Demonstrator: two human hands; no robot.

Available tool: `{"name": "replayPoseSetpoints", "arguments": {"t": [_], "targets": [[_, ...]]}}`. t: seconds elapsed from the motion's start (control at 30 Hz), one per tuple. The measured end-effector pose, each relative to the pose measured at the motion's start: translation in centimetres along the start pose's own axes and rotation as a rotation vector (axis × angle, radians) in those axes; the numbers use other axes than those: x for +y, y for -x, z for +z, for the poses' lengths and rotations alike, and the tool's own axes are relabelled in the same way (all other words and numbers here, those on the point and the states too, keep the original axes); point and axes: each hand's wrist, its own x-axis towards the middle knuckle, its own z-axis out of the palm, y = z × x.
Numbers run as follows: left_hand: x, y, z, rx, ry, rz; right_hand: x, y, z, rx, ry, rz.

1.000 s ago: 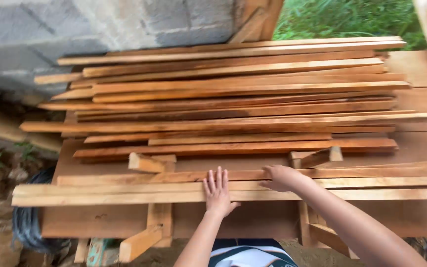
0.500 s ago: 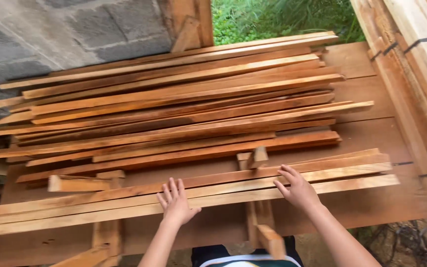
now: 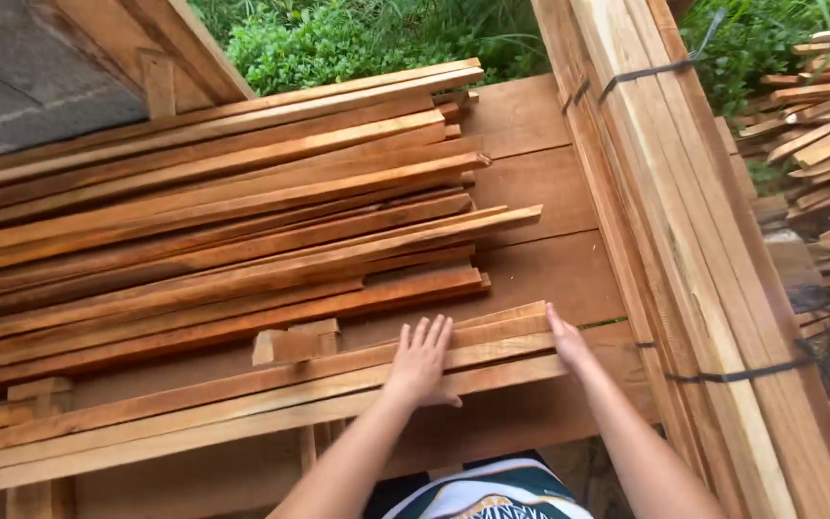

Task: The person stacks long wooden planks on a wooden workbench, aligning them into a neat pile. They then use black plastic ties to secure the stack of planks together, wrapping the ties around the wood and fastening them.

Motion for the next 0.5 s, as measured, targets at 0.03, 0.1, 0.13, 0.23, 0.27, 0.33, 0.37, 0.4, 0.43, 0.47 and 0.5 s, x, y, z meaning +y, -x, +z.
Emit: {"name": "replayPoseSetpoints", "arguments": {"t": [0.03,0.1,0.13,0.23,0.27,0.33,0.37,0.4,0.43,0.47,0.5], "targets": [[0.7,-0.8,0.5,-0.005,-0.008,-0.005,-1.4,1.0,0.2,-0.006,-0.009,0.001],[2.8,-3.1,1.7,-0.051,-0.003,-0.053,-4.2,3.2,-0.6,-0.072,-0.104,0.124],[2.9,-3.9,2.8,-0.065,0.002,-0.051,-8.3,5.5,-0.7,-0.073,-0.102,0.138],[2.5,-4.9,5.9,0.029,-0.077,-0.075,-13.8,7.9,-1.9,-0.147,-0.264,0.225],[2.2,-5.0,6.9,0.171,-0.075,-0.035,-11.0,5.0,-2.8,-0.239,-0.262,0.318],[1.8,-5.1,7.7,0.303,-0.080,0.013,-8.2,1.5,-4.0,-0.329,-0.270,0.417],[1.7,-5.1,7.5,0.311,-0.056,0.011,-8.2,0.9,-4.4,-0.358,-0.226,0.434],[1.6,-5.1,7.4,0.318,-0.032,0.008,-8.2,0.2,-4.8,-0.387,-0.183,0.451],[1.6,-5.1,7.2,0.308,-0.038,0.015,-8.5,0.1,-5.1,-0.385,-0.195,0.458],[1.5,-5.0,7.1,0.336,0.011,0.035,-8.8,0.0,-5.3,-0.418,-0.171,0.458],[1.4,-4.7,7.0,0.363,0.059,0.054,-9.2,0.0,-5.4,-0.452,-0.146,0.457]]}}
